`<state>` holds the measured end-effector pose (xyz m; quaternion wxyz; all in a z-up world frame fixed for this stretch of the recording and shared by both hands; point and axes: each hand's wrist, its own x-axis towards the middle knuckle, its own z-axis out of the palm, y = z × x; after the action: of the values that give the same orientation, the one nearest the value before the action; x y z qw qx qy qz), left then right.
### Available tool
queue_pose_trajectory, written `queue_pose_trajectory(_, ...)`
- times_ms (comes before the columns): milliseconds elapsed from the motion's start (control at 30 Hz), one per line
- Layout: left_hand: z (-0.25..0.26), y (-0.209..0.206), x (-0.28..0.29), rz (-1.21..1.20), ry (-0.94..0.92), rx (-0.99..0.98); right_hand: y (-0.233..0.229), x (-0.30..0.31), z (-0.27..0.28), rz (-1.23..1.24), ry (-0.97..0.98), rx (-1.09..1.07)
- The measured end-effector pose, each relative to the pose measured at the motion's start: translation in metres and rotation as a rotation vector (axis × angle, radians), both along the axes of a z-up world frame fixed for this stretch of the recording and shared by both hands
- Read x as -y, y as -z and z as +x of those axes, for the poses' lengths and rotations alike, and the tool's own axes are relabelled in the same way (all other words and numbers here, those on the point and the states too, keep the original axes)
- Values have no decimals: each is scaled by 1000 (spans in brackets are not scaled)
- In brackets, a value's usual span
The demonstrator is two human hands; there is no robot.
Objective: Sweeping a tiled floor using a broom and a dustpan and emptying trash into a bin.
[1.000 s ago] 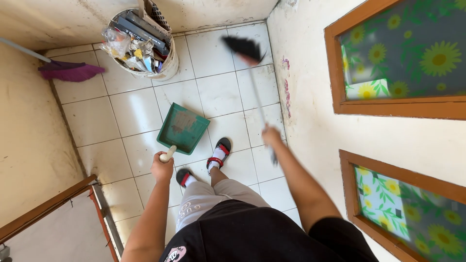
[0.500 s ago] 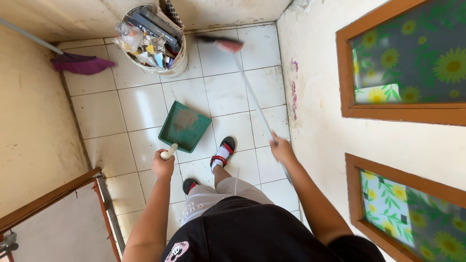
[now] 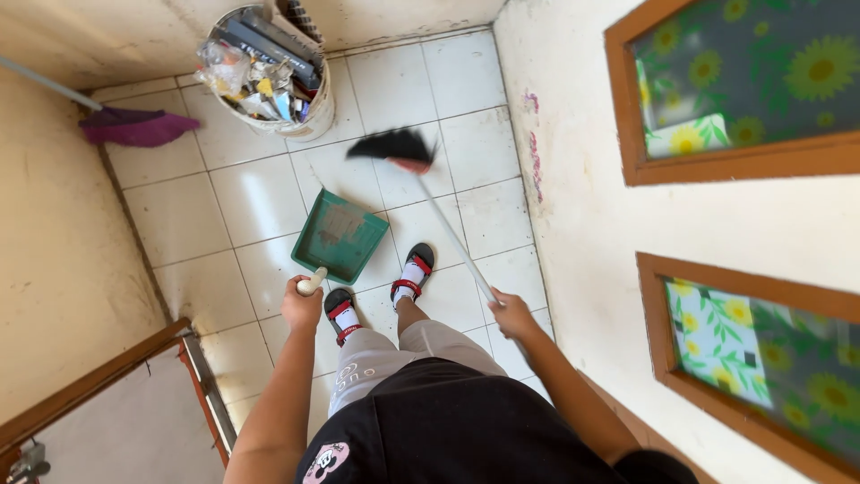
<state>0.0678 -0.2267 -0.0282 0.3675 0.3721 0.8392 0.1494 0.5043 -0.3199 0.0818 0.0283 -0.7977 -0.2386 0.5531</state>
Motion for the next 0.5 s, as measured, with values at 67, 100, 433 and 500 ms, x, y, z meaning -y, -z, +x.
queue_pose_trajectory(67, -6, 11, 0, 29, 24, 11, -34, 16, 1, 8, 60, -13)
queue_pose_trajectory(100, -10, 16, 0, 54, 35, 17, -51, 24, 1, 12, 107, -31)
queue_pose_trajectory(433, -37, -5, -5, 7, 217, -7, 65, -55, 32, 254, 125, 305)
queue_pose_trajectory(500, -46, -11, -4, -10, 218, 47, 99, -59, 34, 248, 327, 211)
